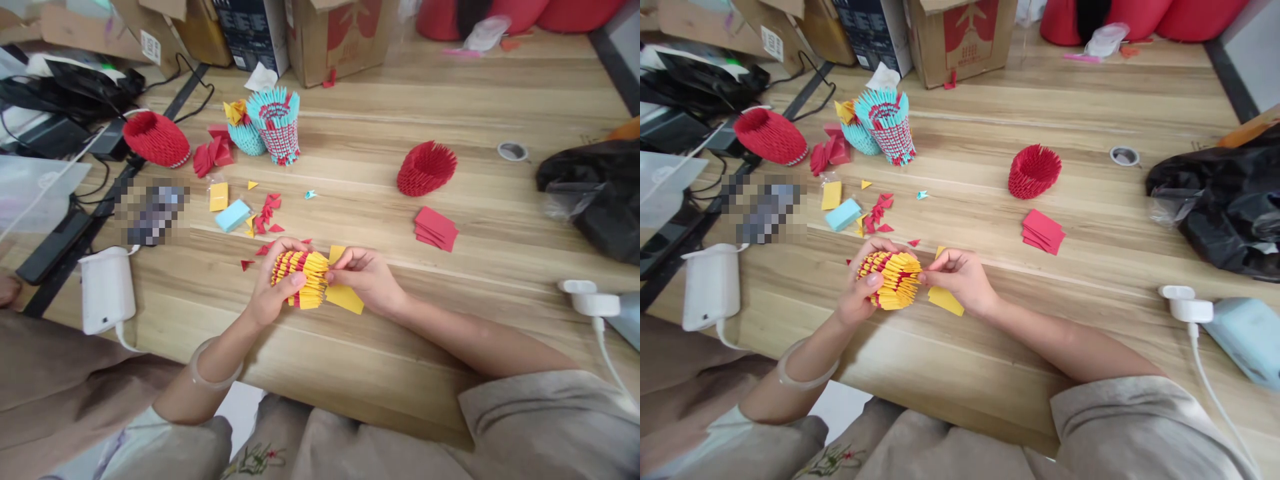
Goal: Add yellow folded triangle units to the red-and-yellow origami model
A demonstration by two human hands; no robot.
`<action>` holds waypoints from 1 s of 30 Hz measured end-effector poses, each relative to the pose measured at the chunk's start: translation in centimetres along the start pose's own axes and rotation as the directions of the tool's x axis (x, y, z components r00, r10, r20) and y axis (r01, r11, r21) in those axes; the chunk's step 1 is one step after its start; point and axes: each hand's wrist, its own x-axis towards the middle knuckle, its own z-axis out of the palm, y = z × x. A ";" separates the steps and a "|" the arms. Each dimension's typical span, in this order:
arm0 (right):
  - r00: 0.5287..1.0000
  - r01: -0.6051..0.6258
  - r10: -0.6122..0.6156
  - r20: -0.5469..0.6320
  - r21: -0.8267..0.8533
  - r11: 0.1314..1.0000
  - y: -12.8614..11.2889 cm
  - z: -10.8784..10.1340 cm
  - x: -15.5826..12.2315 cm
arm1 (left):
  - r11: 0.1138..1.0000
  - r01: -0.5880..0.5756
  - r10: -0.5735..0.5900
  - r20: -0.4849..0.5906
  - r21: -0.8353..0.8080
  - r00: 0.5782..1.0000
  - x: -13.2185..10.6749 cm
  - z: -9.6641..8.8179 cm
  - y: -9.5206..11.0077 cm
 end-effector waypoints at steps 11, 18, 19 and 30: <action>0.983 0.061 -0.087 -0.161 -0.161 0.985 -0.4 1.0 -0.2 | 0.995 -0.090 0.086 0.088 0.037 0.992 0.1 0.4 -0.6; 0.976 0.075 -0.103 -0.190 -0.149 0.986 -0.7 1.8 -0.3 | 0.985 -0.145 0.143 0.028 0.088 0.989 0.1 0.3 -1.4; 0.974 0.077 -0.105 -0.200 -0.145 0.986 -0.5 1.9 -0.1 | 0.985 -0.149 0.148 0.017 0.091 0.989 0.1 0.4 -1.4; 0.883 0.437 -0.470 0.012 -0.387 0.812 -7.5 2.0 -5.7 | 0.908 -0.043 -0.059 -0.229 -0.417 0.972 1.5 0.4 1.0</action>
